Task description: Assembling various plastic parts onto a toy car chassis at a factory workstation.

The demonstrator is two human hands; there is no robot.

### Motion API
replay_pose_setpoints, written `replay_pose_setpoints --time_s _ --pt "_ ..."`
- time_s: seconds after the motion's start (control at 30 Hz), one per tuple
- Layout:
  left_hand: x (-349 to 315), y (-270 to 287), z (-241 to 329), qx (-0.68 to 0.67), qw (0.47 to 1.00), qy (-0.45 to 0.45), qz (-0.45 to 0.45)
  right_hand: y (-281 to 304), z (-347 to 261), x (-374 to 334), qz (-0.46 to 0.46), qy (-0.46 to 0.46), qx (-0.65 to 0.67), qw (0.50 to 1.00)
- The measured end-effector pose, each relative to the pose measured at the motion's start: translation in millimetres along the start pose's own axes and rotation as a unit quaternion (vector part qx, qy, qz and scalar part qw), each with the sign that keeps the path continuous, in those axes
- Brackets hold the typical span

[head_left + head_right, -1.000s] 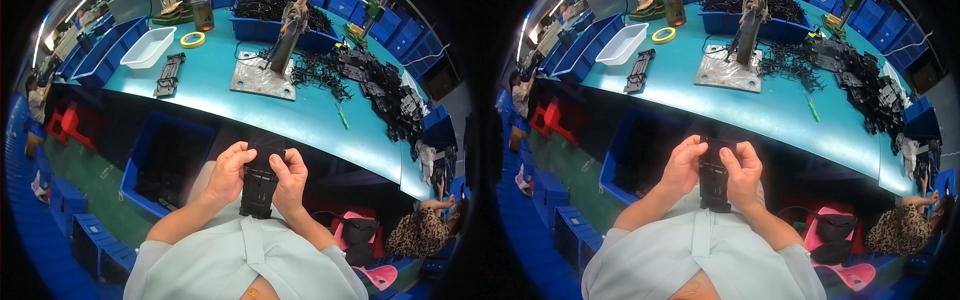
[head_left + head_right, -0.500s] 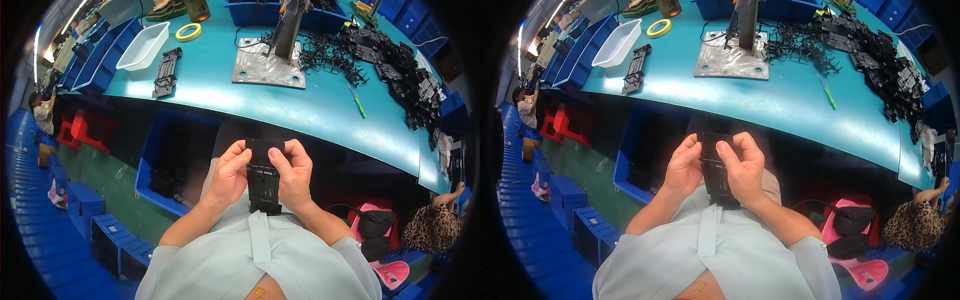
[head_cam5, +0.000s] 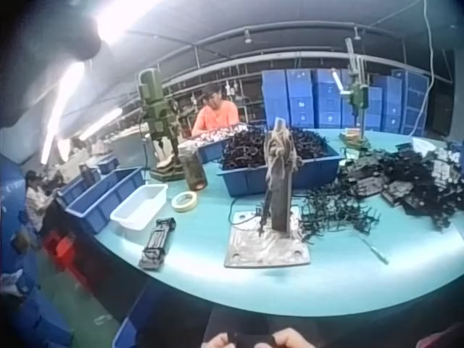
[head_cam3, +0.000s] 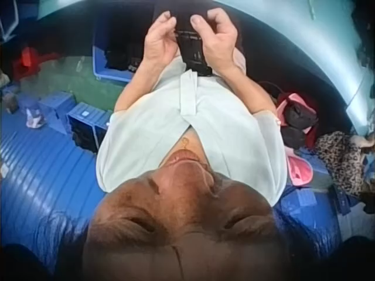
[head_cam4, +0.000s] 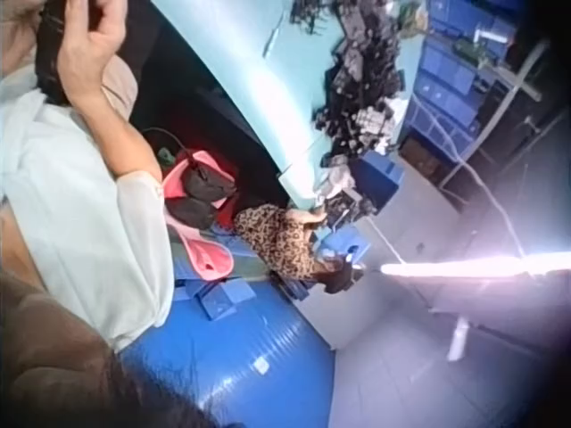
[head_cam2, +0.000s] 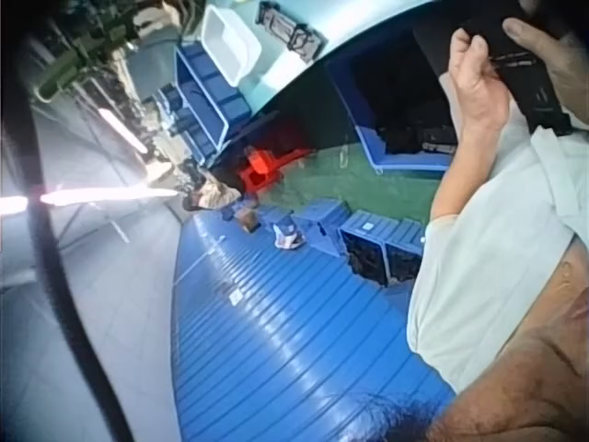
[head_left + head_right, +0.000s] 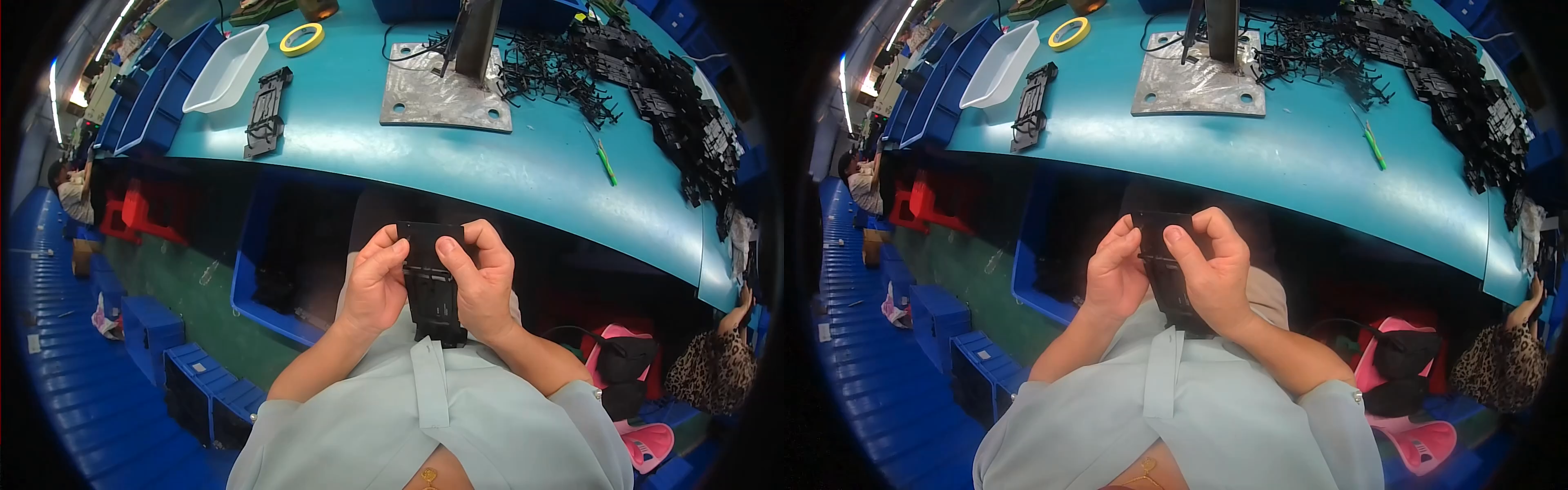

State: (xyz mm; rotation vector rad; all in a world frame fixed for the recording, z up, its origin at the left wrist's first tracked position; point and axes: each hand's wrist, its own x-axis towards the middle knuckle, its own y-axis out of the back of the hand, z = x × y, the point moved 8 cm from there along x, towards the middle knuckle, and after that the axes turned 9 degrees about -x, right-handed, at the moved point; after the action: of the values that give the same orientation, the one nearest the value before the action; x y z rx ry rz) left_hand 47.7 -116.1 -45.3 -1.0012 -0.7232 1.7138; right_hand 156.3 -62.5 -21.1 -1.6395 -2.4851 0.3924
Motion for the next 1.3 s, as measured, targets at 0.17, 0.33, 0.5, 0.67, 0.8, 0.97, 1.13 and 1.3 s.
replay_pose_setpoints --time_s 0.17,0.33,0.5,0.67,0.8,0.97,1.13,1.3 --pt "1.5 3.8 -0.7 0.003 0.999 0.035 0.031 -0.7 -5.6 -0.8 0.0 0.02 -0.046 0.999" --pt "6.2 3.9 1.7 0.025 0.998 0.035 0.039 1.3 0.4 1.8 -0.002 0.016 -0.052 0.999" --pt "6.5 2.7 2.7 0.045 0.998 -0.007 0.04 -3.2 -0.3 3.2 -0.012 0.006 -0.044 0.999" --pt "2.1 -2.5 10.2 0.078 0.992 -0.084 0.046 -5.8 1.1 5.2 -0.025 0.011 -0.058 0.998" --pt "0.2 -3.7 10.5 0.093 0.99 -0.096 0.056 -5.9 3.0 5.3 -0.023 0.012 -0.064 0.998" --pt "3.3 -3.1 13.4 0.131 0.983 -0.109 0.069 -4.7 2.9 6.6 -0.019 -0.004 -0.051 0.998" --pt "11.2 -1.2 18.0 0.146 0.986 -0.036 0.064 0.4 4.4 10.8 -0.011 -0.016 -0.014 1.0" --pt "14.5 -8.9 24.7 0.175 0.982 -0.069 0.035 -0.9 -2.7 22.8 -0.035 0.015 -0.028 0.999"
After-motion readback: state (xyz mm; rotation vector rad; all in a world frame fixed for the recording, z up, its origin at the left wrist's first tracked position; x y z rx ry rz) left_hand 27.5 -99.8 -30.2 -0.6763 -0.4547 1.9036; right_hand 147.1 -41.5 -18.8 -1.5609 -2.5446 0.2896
